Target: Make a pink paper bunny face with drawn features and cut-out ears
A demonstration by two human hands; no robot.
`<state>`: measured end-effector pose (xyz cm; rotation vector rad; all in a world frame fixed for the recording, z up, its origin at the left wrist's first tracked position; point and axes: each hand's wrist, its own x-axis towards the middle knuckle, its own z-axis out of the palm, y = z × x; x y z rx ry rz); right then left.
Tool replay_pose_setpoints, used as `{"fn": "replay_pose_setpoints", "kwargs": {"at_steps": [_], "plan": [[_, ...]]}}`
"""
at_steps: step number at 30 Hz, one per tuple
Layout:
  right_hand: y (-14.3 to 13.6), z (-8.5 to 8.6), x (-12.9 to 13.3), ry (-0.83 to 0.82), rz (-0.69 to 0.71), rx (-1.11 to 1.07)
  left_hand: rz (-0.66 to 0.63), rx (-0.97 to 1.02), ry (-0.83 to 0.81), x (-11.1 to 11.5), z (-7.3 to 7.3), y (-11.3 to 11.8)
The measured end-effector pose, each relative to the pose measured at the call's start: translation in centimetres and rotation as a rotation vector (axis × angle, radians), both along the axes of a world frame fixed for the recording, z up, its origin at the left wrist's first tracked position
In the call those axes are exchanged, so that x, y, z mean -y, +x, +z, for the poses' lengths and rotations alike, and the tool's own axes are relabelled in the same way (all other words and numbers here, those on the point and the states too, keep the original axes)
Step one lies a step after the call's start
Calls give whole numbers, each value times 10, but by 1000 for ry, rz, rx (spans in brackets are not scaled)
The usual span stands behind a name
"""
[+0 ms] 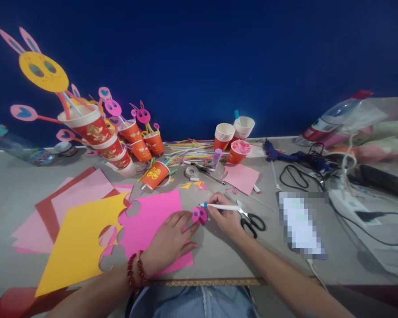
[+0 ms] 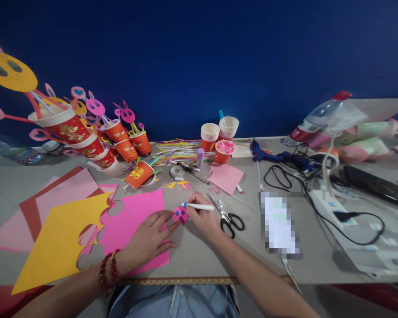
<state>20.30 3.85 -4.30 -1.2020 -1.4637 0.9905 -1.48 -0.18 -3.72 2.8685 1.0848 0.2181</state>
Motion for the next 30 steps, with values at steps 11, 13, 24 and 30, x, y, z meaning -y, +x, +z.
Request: {"fn": "replay_pose_setpoints", "kwargs": {"at_steps": [11, 13, 24, 30], "plan": [[2, -5, 3, 18, 24, 87, 3, 0, -4, 0, -2, -1], [2, -6, 3, 21, 31, 101, 4, 4, -6, 0, -3, -1], [1, -8, 2, 21, 49, 132, 5, -10, -17, 0, -1, -1], [1, -10, 2, 26, 38, 141, 4, -1, -13, 0, -3, -1]]}}
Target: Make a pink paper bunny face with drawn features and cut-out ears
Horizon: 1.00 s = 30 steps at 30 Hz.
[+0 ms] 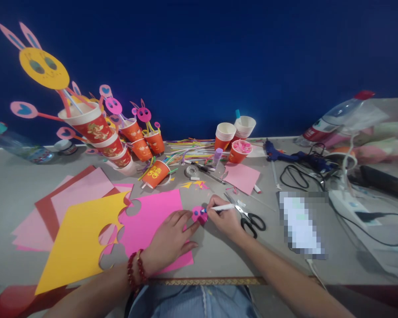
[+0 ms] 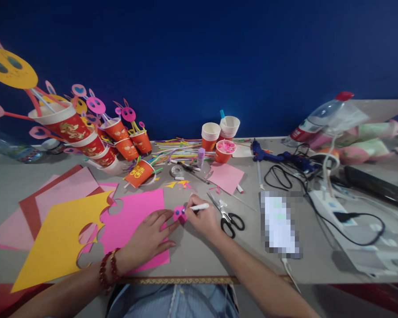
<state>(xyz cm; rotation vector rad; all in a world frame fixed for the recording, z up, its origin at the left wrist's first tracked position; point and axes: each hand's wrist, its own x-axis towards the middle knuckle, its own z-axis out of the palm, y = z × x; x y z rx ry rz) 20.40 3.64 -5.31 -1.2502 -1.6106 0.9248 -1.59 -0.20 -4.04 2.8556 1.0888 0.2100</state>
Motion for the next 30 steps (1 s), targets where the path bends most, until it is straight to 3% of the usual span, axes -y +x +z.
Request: {"fn": "replay_pose_setpoints", "kwargs": {"at_steps": [30], "plan": [[-1, 4, 1, -14, -55, -32, -4, -5, -1, 0, 2, 0]]}}
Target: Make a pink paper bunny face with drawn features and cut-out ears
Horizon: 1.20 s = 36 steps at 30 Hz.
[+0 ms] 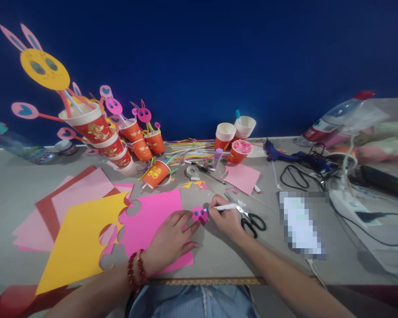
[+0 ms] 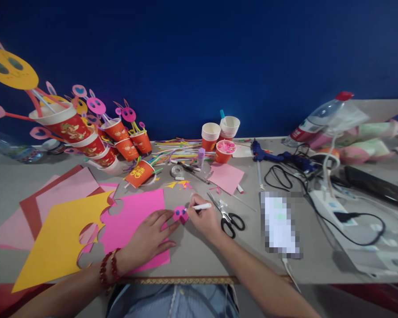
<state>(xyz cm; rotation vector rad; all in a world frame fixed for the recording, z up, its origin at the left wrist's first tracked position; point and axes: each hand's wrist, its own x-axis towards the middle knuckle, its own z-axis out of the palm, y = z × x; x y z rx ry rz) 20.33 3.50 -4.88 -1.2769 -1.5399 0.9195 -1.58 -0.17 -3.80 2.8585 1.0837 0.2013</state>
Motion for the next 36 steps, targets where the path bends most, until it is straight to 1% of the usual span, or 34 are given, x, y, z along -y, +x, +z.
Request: {"fn": "replay_pose_setpoints", "kwargs": {"at_steps": [4, 11, 18, 27, 36], "plan": [[1, -1, 0, 6, 9, 17, 0, 19, -10, 0, 1, 0], [-1, 3, -1, 11, 18, 33, 6, -3, -7, 0, 1, 1], [0, 1, 0, 6, -2, 23, 3, -5, -5, 0, 0, 0], [0, 0, 0, 21, 9, 52, 8, 13, -14, 0, 1, 0], [0, 0, -1, 14, 18, 27, 4, 13, -8, 0, 2, 1]]}}
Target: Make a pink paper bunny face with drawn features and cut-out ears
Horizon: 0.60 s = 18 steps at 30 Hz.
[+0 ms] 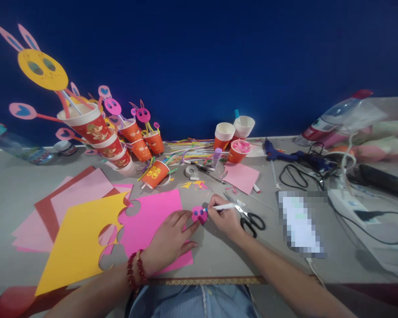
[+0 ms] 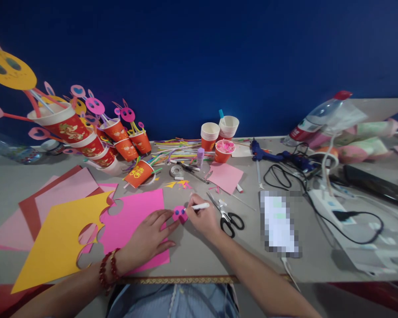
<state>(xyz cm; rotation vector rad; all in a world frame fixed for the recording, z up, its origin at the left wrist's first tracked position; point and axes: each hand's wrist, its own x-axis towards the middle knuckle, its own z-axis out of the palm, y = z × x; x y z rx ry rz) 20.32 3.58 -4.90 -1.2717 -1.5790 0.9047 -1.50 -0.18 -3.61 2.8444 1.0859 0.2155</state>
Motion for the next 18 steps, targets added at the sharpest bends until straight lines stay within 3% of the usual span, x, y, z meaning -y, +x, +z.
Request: {"fn": "replay_pose_setpoints", "kwargs": {"at_steps": [18], "plan": [[2, -2, 1, 7, 15, 2, 5, -5, -1, 0, -4, -1]]}}
